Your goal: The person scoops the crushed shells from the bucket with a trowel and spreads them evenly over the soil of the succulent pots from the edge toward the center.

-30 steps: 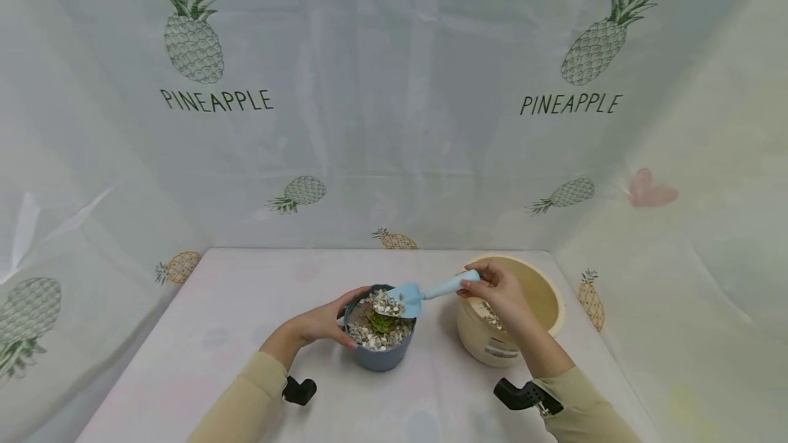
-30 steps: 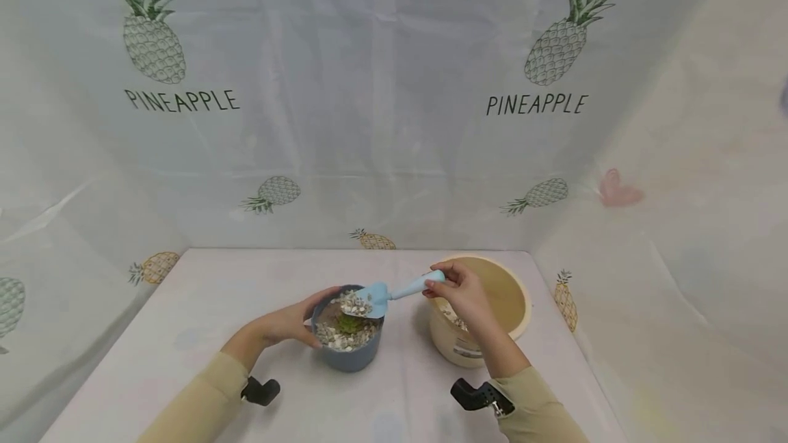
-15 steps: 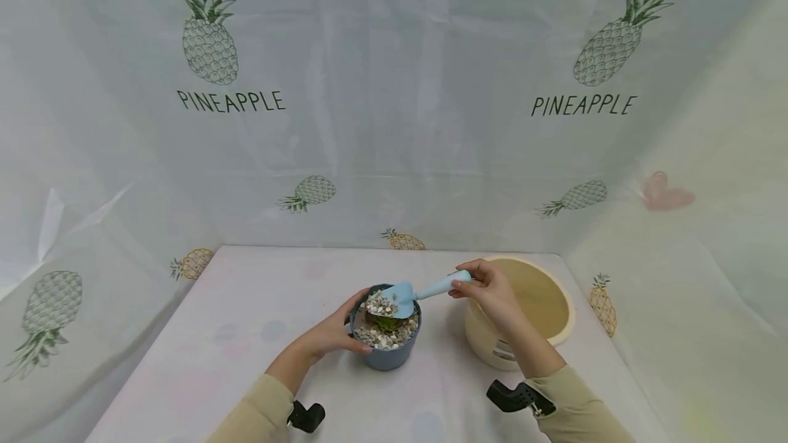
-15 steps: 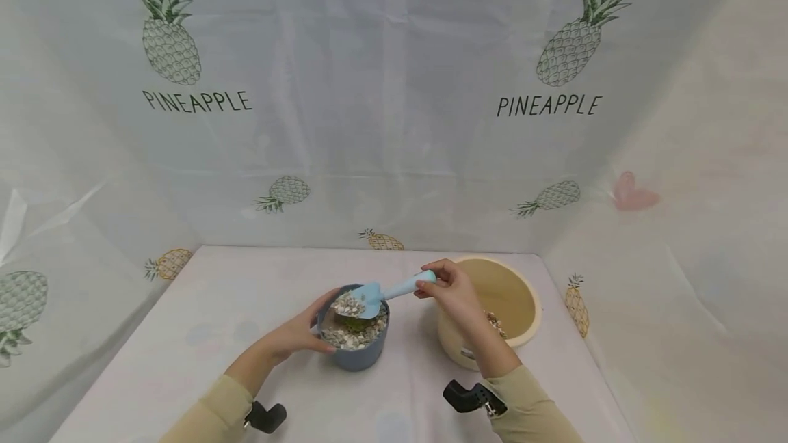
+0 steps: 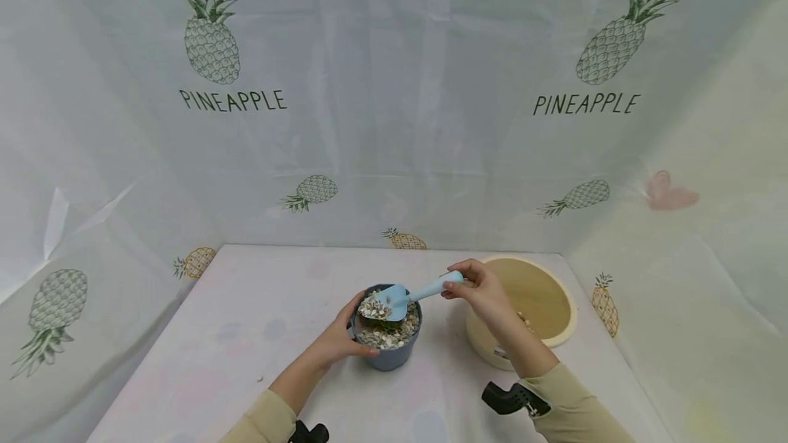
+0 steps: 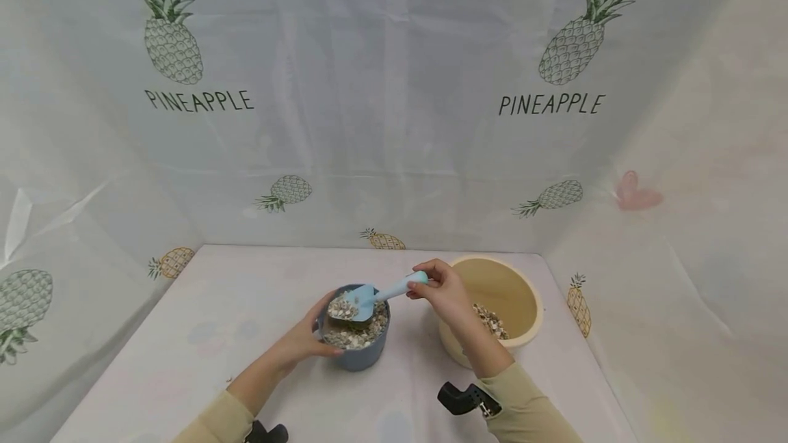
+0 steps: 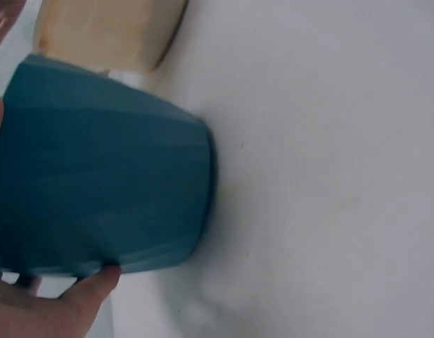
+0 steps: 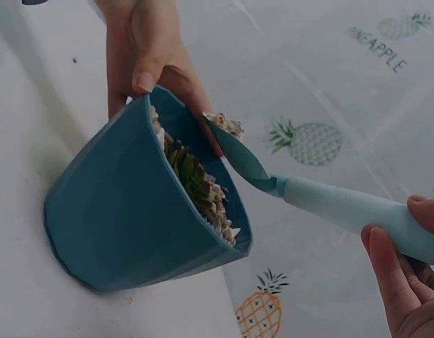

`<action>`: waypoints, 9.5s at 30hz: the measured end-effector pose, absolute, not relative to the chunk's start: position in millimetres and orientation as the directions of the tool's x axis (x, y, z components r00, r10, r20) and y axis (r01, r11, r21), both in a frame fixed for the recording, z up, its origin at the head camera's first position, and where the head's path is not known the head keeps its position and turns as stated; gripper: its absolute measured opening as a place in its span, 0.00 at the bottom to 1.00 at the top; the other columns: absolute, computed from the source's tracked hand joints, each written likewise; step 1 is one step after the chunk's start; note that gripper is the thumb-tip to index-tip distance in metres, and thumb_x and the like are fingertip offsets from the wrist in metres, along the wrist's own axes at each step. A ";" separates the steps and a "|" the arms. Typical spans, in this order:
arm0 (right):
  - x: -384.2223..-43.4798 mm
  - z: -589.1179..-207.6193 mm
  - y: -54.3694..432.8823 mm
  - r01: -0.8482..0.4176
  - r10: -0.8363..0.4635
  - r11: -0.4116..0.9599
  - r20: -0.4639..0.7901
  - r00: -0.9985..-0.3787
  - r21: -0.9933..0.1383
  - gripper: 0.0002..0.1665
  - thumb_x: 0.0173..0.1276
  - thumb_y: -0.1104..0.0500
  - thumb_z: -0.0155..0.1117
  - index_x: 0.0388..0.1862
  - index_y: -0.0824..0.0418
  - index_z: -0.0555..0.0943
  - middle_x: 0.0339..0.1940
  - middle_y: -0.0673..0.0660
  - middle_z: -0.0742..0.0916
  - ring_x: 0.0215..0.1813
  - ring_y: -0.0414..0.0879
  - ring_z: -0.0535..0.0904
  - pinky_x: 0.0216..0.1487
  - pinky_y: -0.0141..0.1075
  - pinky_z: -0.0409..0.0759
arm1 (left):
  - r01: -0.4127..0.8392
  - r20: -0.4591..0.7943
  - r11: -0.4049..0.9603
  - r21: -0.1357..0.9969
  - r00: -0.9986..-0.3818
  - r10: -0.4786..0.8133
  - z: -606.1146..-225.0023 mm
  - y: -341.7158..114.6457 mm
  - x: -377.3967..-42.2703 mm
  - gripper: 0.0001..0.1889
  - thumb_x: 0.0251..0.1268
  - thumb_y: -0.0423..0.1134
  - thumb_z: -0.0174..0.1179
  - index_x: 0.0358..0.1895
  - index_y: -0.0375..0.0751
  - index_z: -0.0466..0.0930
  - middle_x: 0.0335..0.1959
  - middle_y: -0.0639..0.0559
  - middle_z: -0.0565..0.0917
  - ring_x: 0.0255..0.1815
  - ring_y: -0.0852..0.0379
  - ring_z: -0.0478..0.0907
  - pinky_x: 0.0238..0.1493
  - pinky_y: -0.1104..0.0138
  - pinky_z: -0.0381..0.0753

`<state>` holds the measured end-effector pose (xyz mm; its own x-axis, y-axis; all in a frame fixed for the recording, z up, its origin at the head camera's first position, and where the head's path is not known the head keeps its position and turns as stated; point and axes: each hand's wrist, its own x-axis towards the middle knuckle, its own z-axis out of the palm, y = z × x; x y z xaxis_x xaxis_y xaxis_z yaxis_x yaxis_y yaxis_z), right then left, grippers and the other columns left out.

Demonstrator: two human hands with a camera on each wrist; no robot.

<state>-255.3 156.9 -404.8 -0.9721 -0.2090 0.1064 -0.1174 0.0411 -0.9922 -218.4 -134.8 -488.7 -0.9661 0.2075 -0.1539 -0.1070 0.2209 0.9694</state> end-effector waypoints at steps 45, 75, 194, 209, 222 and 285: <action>-247.5 -404.5 118.7 -0.206 -0.193 0.172 0.173 -0.966 -0.963 0.14 0.61 0.73 0.68 0.46 0.70 0.79 0.39 0.62 0.84 0.35 0.51 0.85 0.39 0.37 0.84 | -0.097 -0.202 0.312 0.945 -0.923 0.327 -481.9 -153.9 -231.1 0.59 0.41 0.32 0.80 0.77 0.58 0.51 0.77 0.34 0.45 0.75 0.29 0.39 0.63 0.31 0.49; -243.7 -385.0 119.2 -0.368 -0.381 0.291 0.246 -0.891 -0.883 0.10 0.63 0.68 0.69 0.43 0.63 0.81 0.41 0.58 0.84 0.41 0.49 0.85 0.39 0.36 0.83 | -0.112 -0.220 0.320 0.941 -0.921 0.323 -484.6 -153.5 -231.4 0.59 0.42 0.34 0.80 0.78 0.61 0.50 0.78 0.37 0.41 0.75 0.30 0.34 0.61 0.29 0.49; -225.3 -407.1 295.0 -0.209 0.002 0.842 0.391 -0.920 -0.497 0.12 0.57 0.70 0.71 0.40 0.71 0.81 0.35 0.66 0.86 0.30 0.51 0.81 0.26 0.39 0.79 | 0.150 0.067 0.318 0.936 -0.964 0.259 -450.9 53.5 -251.3 0.51 0.42 0.38 0.80 0.74 0.39 0.61 0.69 0.38 0.62 0.63 0.39 0.69 0.60 0.52 0.73; -237.6 -424.2 284.9 -0.140 0.051 0.860 0.356 -0.933 -0.491 0.12 0.55 0.68 0.72 0.37 0.70 0.80 0.31 0.64 0.86 0.28 0.50 0.80 0.27 0.42 0.78 | 0.124 0.050 0.292 0.948 -0.967 0.250 -452.5 59.1 -250.5 0.51 0.42 0.38 0.80 0.74 0.42 0.62 0.70 0.38 0.60 0.59 0.36 0.71 0.56 0.51 0.76; -240.0 -431.8 281.0 -0.258 -0.112 0.701 0.254 -0.961 -0.665 0.11 0.54 0.72 0.74 0.31 0.63 0.80 0.30 0.56 0.85 0.31 0.46 0.82 0.28 0.33 0.79 | 0.125 0.048 0.299 0.946 -0.966 0.252 -454.3 58.1 -248.3 0.51 0.43 0.38 0.80 0.74 0.40 0.60 0.70 0.38 0.60 0.57 0.37 0.72 0.54 0.54 0.78; -213.8 -415.2 348.1 -0.218 0.034 0.150 0.225 -0.974 -0.964 0.17 0.67 0.69 0.65 0.49 0.77 0.73 0.39 0.50 0.86 0.36 0.42 0.87 0.41 0.30 0.82 | 0.206 0.080 0.430 0.879 -0.953 0.293 -400.1 -36.4 -237.1 0.34 0.55 0.42 0.74 0.67 0.51 0.72 0.61 0.48 0.75 0.57 0.46 0.74 0.44 0.56 0.80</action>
